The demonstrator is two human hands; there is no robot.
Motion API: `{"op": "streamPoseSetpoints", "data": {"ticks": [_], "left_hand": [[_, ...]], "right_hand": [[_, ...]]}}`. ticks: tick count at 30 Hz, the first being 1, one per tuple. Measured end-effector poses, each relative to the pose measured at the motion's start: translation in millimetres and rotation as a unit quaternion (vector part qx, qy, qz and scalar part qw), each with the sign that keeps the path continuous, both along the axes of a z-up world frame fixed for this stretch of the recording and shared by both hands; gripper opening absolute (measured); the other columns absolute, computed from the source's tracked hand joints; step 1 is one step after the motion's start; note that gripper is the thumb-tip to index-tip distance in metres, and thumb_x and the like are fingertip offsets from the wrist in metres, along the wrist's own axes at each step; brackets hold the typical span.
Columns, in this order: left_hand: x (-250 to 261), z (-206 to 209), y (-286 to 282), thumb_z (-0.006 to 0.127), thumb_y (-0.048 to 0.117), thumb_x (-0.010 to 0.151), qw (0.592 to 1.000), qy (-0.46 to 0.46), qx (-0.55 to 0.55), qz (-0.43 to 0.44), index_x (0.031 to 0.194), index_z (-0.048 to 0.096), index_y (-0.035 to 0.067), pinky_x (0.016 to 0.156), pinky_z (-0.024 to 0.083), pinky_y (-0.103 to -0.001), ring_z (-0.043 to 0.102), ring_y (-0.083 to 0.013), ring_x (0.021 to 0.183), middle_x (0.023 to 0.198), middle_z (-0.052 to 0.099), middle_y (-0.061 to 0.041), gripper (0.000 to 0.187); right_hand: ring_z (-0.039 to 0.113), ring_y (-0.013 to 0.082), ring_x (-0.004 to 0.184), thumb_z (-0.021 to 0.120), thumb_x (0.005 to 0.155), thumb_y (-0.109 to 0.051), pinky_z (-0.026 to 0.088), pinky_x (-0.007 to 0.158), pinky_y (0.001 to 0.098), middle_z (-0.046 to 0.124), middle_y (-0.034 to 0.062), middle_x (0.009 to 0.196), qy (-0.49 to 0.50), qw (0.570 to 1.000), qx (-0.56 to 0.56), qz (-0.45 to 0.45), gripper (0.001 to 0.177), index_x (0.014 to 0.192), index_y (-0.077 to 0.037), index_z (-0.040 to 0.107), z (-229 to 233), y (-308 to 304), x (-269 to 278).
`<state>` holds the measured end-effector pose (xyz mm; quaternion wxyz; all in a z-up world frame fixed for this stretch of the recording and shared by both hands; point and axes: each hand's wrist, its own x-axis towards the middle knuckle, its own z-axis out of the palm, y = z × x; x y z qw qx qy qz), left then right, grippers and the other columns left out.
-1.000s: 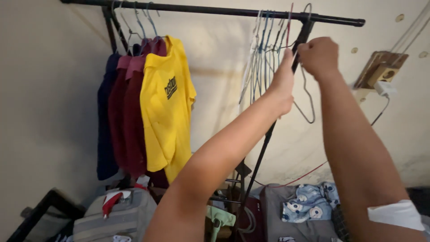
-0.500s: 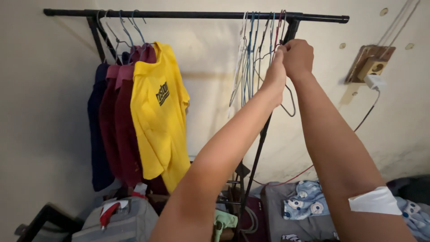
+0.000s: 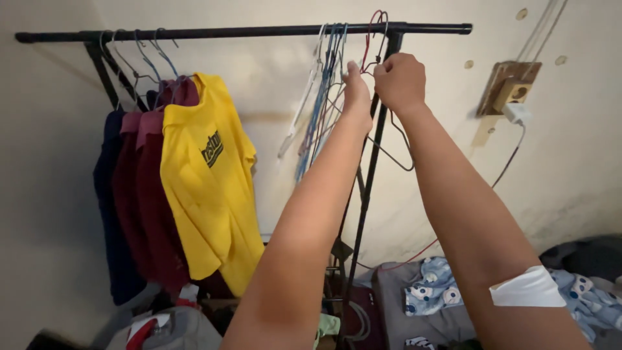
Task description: Hanging shirts on hangers and organizing them on a garment rack.
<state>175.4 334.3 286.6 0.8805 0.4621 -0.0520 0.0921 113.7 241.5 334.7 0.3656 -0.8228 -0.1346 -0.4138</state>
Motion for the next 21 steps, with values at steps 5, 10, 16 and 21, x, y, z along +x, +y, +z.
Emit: {"op": "streamPoseSetpoints", "data": {"ticks": [5,10,16,21], "left_hand": [[2,-6,30,0.031,0.060,0.102,0.997,0.041,-0.004,0.058,0.159,0.029,0.004,0.122,0.022,-0.044,0.028,-0.0306,0.153,0.167,0.029,-0.018,0.080],[-47,15,57,0.050,0.034,0.098,0.989,0.073,-0.087,0.090,0.137,0.060,0.009,0.101,0.049,-0.042,0.055,-0.0348,0.126,0.137,0.063,-0.012,0.047],[14,-10,67,0.050,0.009,0.103,0.961,-0.120,-0.249,0.026,0.130,0.058,-0.011,0.102,0.057,-0.041,0.065,-0.0331,0.116,0.123,0.064,-0.020,0.034],[-7,5,54,0.053,0.010,0.105,0.960,-0.131,-0.242,0.062,0.127,0.058,-0.014,0.102,0.054,-0.043,0.066,-0.0333,0.113,0.123,0.064,-0.023,0.033]], "right_hand": [[0.072,0.0218,0.061,0.067,0.088,-0.023,0.057,0.068,0.0359,0.071,0.0069,0.064,0.048,0.996,0.040,0.069,0.021,0.074,-0.007,0.071,4,26,-12],[0.072,0.0227,0.061,0.068,0.088,-0.023,0.058,0.069,0.0355,0.070,0.0066,0.062,0.017,0.998,0.041,0.049,0.022,0.073,-0.007,0.072,6,39,-13],[0.070,0.0327,0.066,0.069,0.082,-0.017,0.056,0.066,0.0422,0.069,0.0119,0.067,-0.020,0.999,0.005,-0.024,0.016,0.072,-0.006,0.074,12,26,-3],[0.070,0.0338,0.066,0.069,0.083,-0.016,0.056,0.067,0.0433,0.070,0.0151,0.067,-0.022,0.999,-0.018,-0.023,0.018,0.070,-0.005,0.073,26,5,-9]]}}
